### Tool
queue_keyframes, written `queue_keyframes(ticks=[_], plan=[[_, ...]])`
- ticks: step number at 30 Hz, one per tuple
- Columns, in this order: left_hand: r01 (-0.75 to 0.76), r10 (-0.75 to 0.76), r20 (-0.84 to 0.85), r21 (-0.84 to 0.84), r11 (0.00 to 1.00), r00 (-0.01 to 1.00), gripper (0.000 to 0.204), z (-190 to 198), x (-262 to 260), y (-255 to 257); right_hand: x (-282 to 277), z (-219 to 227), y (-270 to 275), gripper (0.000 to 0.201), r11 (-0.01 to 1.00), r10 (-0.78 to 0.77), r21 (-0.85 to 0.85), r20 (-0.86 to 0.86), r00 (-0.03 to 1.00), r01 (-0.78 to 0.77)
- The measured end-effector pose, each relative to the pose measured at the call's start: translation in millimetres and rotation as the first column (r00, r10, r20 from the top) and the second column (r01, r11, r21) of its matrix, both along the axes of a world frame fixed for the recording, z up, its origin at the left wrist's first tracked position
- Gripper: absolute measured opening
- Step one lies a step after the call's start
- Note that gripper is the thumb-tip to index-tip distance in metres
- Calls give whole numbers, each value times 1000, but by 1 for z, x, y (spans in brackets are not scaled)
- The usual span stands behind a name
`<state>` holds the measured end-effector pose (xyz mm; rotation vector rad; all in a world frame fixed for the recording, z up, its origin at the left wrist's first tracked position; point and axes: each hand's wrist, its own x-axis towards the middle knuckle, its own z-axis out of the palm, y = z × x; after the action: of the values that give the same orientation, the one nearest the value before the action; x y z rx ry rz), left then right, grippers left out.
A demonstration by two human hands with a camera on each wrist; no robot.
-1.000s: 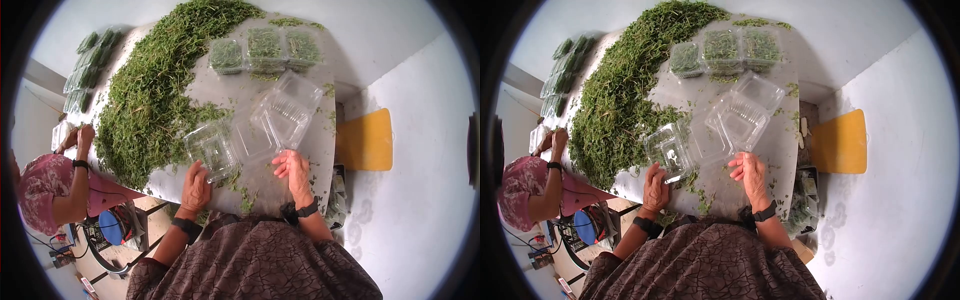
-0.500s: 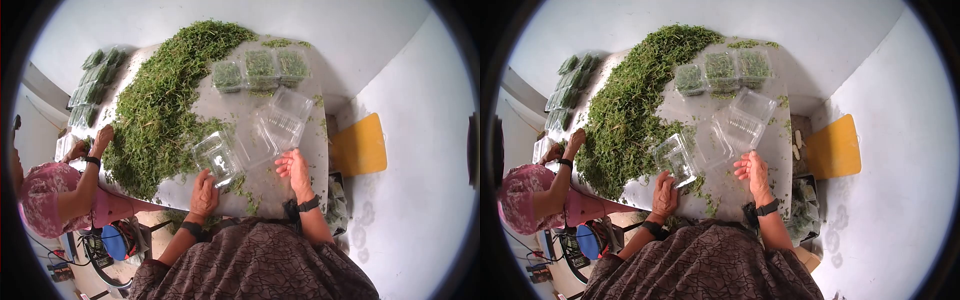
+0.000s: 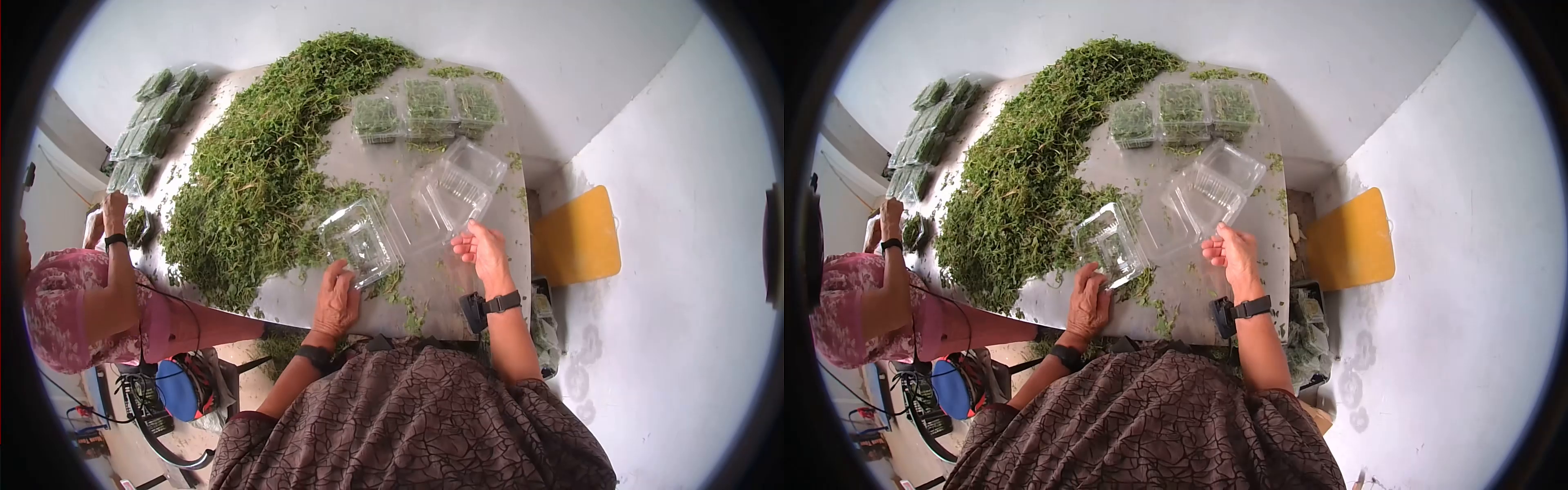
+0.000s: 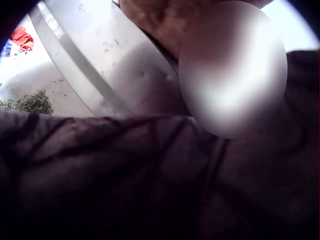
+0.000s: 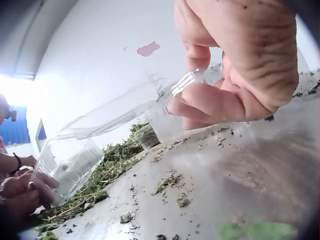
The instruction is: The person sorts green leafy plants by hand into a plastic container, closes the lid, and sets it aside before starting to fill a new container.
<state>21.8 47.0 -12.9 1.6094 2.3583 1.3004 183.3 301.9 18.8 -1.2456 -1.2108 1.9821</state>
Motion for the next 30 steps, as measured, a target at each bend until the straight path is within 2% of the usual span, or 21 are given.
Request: queue_keyframes(ticks=[4, 6, 9, 10, 12, 16, 18, 19, 21, 22, 25, 26, 28, 29, 30], plan=[[3, -3, 50, 2, 1000, 999, 30, 1, 0, 0, -5, -3, -3, 29, 994, -88, 67, -39, 995, 90], [3, -2, -34, 25, 1000, 999, 30, 1, 0, -1, -8, -3, 0, 27, 983, -138, 115, -56, 989, 143], [27, -28, 44, 21, 999, 999, 30, -7, -2, -2, -15, 1, 13, 30, 977, -86, 192, -34, 996, 91], [5, -5, 55, 8, 1000, 998, 30, -7, -2, -1, -18, 3, 17, 30, 981, -64, 180, -22, 998, 66], [30, -32, 51, 40, 999, 998, 31, -7, -2, -2, -21, 2, 20, 38, 985, -101, 130, -89, 991, 112], [6, -5, -14, 43, 999, 1000, 32, -4, -3, -2, -13, 7, 0, 47, 995, -27, 96, -25, 999, 29], [23, -23, -5, 47, 999, 1000, 33, -4, -2, -3, -3, 4, -13, 52, 990, 124, 75, -68, 990, -119], [10, -10, -1, 47, 999, 1000, 33, -4, -3, -3, 0, 3, -19, 52, 988, 137, 75, -64, 989, -132], [54, -54, -4, 53, 997, 999, 34, -1, -1, -4, 5, 2, -35, 55, 953, 287, 139, -122, 950, -270], [40, -40, -4, 53, 998, 999, 34, -2, 0, -4, 7, 3, -42, 55, 949, 300, 139, -122, 946, -283], [185, -186, 46, 30, 982, 981, 38, -7, -1, -6, 4, 5, -62, 56, 894, 439, 179, -171, 882, -411], [173, -174, 35, 29, 984, 984, 38, -8, -2, -6, 2, 5, -67, 56, 889, 450, 183, -180, 875, -420], [262, -260, -55, 46, 964, 964, 35, -4, 1, -6, 2, 6, -75, 51, 880, 470, 162, -164, 867, -447], [311, -309, -46, 33, 950, 950, 38, -7, 0, -7, 3, 6, -77, 51, 876, 478, 170, -169, 862, -452], [304, -302, -58, 33, 952, 951, 38, -7, 1, -7, 3, 6, -78, 46, 887, 458, 151, -159, 875, -437]])
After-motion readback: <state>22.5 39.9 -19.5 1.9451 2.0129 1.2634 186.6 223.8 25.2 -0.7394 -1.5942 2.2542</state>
